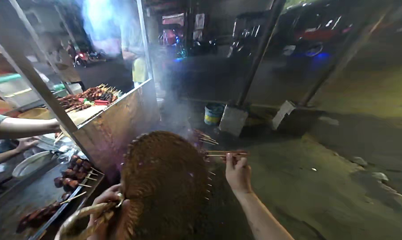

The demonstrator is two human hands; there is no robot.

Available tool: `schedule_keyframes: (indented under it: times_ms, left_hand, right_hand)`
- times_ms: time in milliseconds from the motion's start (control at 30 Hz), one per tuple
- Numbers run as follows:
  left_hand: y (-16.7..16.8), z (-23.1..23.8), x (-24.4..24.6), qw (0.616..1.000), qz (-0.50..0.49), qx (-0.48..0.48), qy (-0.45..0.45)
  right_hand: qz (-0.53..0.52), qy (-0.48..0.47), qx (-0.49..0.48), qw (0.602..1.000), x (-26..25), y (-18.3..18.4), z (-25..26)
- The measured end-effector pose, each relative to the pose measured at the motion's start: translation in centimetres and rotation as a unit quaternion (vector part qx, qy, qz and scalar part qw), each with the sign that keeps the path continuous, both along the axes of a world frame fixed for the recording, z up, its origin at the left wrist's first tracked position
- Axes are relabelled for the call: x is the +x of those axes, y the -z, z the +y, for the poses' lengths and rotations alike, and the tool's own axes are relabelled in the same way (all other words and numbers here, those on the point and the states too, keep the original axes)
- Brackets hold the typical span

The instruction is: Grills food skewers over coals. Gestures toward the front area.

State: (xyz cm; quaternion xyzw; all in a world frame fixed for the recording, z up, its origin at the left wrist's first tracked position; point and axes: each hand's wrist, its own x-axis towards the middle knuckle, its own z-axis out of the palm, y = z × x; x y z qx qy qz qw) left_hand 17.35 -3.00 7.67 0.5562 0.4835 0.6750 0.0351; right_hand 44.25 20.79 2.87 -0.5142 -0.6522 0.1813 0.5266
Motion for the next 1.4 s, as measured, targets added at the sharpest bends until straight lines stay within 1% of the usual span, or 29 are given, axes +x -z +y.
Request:
schedule_keyframes:
  times_ms: [33,67,100,133,200,233,267,333,367,400,467,533,567,667,700,733,833,867,900,967,1000,1033,1067,1133,1167,1200,1300,1367,1400]
  left_hand:
    - [0.7,0.5,-0.8,0.997,0.061,0.027,-0.044]
    - [1.0,0.7,-0.9,0.993,0.087,0.039,-0.063]
    - [0.9,0.6,-0.4,0.996,0.066,0.026,-0.053]
    - [0.4,0.2,0.5,1.0,0.011,-0.003,-0.016]
    - [-1.3,-0.6,2.0,0.987,-0.128,-0.063,0.071]
    - [-1.6,-0.6,2.1,0.98,-0.162,-0.074,0.087]
    - [-1.1,-0.2,1.7,0.984,-0.147,-0.066,0.074]
    - [1.0,1.3,-0.1,1.0,-0.018,-0.014,-0.015]
    - [1.8,1.7,-0.8,0.998,0.034,0.009,-0.051]
    - [1.9,1.8,-0.9,0.997,0.045,0.008,-0.056]
    - [0.8,1.1,-0.1,0.999,-0.035,-0.028,0.015]
    - [-0.9,0.2,0.5,0.984,-0.138,-0.071,0.089]
    - [-1.0,0.2,0.3,0.983,-0.144,-0.075,0.085]
    - [1.7,1.7,-2.5,0.999,0.011,-0.003,-0.041]
    - [2.0,2.0,-2.8,0.998,0.022,0.017,-0.056]
    - [1.8,1.8,-2.4,0.999,0.016,0.003,-0.051]
    - [-0.4,0.4,-0.7,0.99,-0.09,-0.075,0.078]
    - [-0.6,0.2,-0.7,0.986,-0.101,-0.087,0.095]
    - [-0.2,0.3,-1.3,0.991,-0.074,-0.079,0.081]
    - [1.6,0.7,-2.9,0.999,0.025,-0.032,-0.009]
    - [2.0,0.6,-3.2,0.998,0.047,-0.02,-0.034]
    - [2.0,0.2,-2.9,0.998,0.04,-0.021,-0.037]
    - [1.5,-0.3,-2.3,0.999,0.007,-0.032,-0.007]
    - [0.0,-1.7,-1.1,0.989,-0.086,-0.076,0.088]
    - [-0.2,-2.2,-0.9,0.982,-0.12,-0.091,0.114]
    - [0.4,-2.4,-1.2,0.984,-0.11,-0.092,0.108]
    - [3.6,-2.0,-2.7,0.998,0.029,-0.036,-0.038]
    - [3.5,-2.6,-1.4,0.998,-0.007,-0.053,-0.032]
    - [2.7,-3.0,-0.6,0.995,-0.053,-0.079,0.012]
  right_hand:
    - [-0.01,0.003,-0.018,1.0,0.3,0.2,0.0]
    - [-0.03,0.001,-0.045,0.999,0.5,0.3,-0.1]
    - [-0.047,0.0,-0.068,0.997,0.7,0.4,0.0]
    - [-0.051,0.004,-0.063,0.997,0.8,0.4,0.1]
    - [-0.026,0.011,-0.014,1.0,0.4,0.5,0.6]
    - [-0.013,0.004,0.005,1.0,0.0,0.9,0.8]
    - [-0.006,-0.008,0.015,1.0,-0.5,1.4,1.0]
    - [-0.027,-0.027,-0.029,0.999,-1.5,1.7,1.5]
    - [-0.041,-0.025,-0.046,0.998,-1.7,1.4,1.6]
    - [-0.044,-0.018,-0.048,0.998,-1.8,0.9,1.7]
    - [-0.019,0.007,-0.011,1.0,-1.6,0.4,2.5]
    - [-0.008,0.03,-0.025,0.999,-1.5,0.5,3.4]
    - [-0.015,0.035,-0.056,0.998,-1.6,0.6,4.0]
    - [-0.029,0.05,-0.11,0.992,-2.2,-0.4,5.4]
    - [-0.02,0.055,-0.103,0.993,-2.4,-0.8,5.8]
    - [-0.011,0.057,-0.095,0.994,-2.6,-1.0,6.1]
    - [-0.03,0.049,-0.113,0.992,-3.3,0.1,7.2]
    - [-0.04,0.048,-0.128,0.99,-3.4,0.3,7.3]
    - [-0.042,0.051,-0.129,0.99,-3.4,0.1,7.3]
    - [-0.018,0.052,-0.093,0.994,-2.9,-0.9,6.7]
    - [-0.002,0.048,-0.076,0.996,-2.5,-1.4,5.9]
    - [0.009,0.04,-0.062,0.997,-2.1,-1.8,4.7]
    - [0.009,0.027,-0.045,0.999,-1.7,-1.8,3.6]
    - [-0.017,-0.009,-0.034,0.999,-1.2,-0.9,1.7]
    - [-0.025,-0.026,-0.052,0.998,-1.1,-0.5,1.0]
    - [-0.016,-0.04,-0.055,0.998,-1.1,0.0,0.5]
    - [0.042,-0.065,0.009,0.997,-0.9,-0.1,-1.6]
    - [0.036,-0.079,0.042,0.995,-0.8,0.4,-3.2]
    - [0.021,-0.09,0.045,0.995,-0.9,1.1,-3.6]
